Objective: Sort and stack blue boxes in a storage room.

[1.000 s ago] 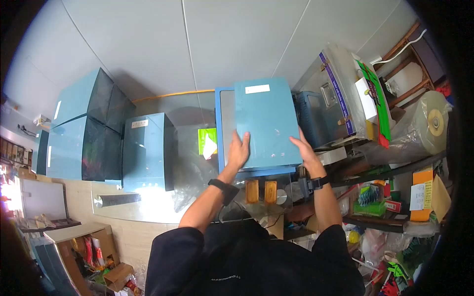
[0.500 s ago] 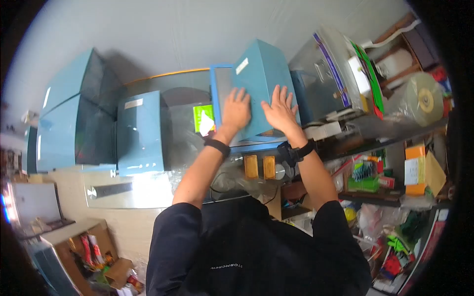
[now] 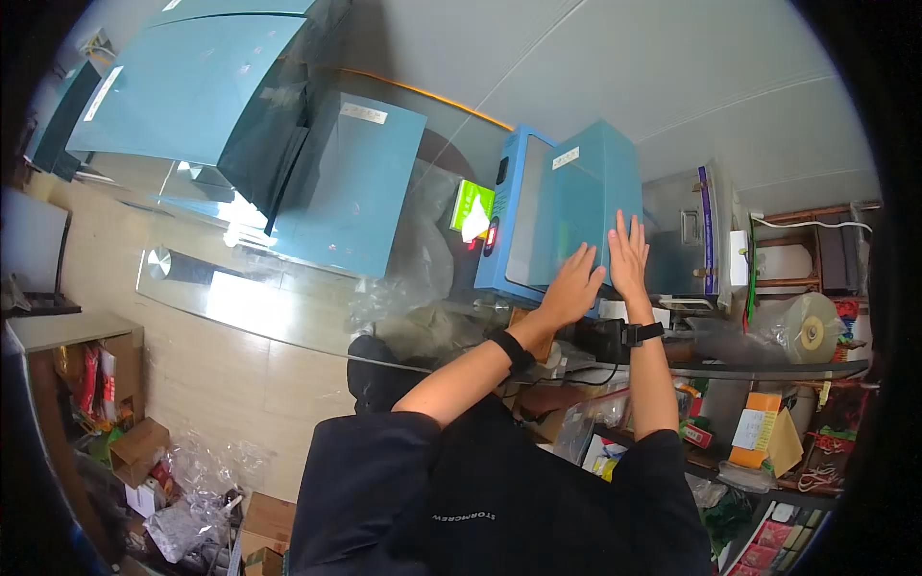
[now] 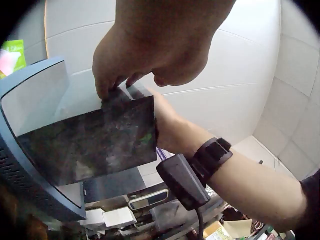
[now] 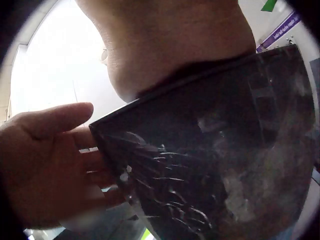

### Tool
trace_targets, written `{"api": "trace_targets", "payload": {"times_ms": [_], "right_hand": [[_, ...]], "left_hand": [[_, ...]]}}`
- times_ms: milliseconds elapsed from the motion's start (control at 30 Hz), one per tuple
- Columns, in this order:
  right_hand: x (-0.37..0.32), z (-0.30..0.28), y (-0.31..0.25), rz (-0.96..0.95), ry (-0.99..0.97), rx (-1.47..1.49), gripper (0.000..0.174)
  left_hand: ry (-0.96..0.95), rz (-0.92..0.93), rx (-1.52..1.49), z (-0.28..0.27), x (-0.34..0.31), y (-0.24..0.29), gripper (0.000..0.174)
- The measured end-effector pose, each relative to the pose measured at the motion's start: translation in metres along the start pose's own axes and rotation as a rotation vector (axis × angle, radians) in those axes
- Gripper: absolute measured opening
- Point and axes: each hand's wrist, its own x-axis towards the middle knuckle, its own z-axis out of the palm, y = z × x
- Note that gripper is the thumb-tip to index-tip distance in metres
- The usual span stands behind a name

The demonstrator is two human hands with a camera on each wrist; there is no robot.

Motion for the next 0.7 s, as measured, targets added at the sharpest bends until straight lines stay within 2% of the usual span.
{"api": "trace_targets", "payload": {"times_ms": [233, 333, 433, 533, 633, 700], "right_hand": [[-0.003, -0.001, -0.008, 0.055, -0.033, 0.015, 0.055], [-0.003, -0.001, -0.010, 0.041, -0.021, -0.024, 0.055], [0.003, 0.010, 0.006, 0.028, -0.007, -0.139, 0.054], [0.005, 0.011, 0.004, 0.012, -0.016, -0.188, 0.052], [0.008, 0.018, 0.011, 0.022, 0.016, -0.150, 0.051], [0.011, 0.023, 0.018, 0.027, 0.015, -0.105, 0.052]], "left_hand": [[-0.044, 0.029, 0.018, -0.004, -0.003, -0.001, 0.058], [-0.063, 0.033, 0.105, -0.007, -0.002, 0.003, 0.058], [-0.041, 0.118, 0.154, 0.000, 0.001, -0.009, 0.056], [-0.008, 0.140, 0.132, 0.003, 0.005, -0.014, 0.051], [-0.081, 0.054, 0.097, 0.004, 0.010, -0.019, 0.053], [-0.137, 0.017, 0.184, 0.002, 0.012, -0.017, 0.058]]}}
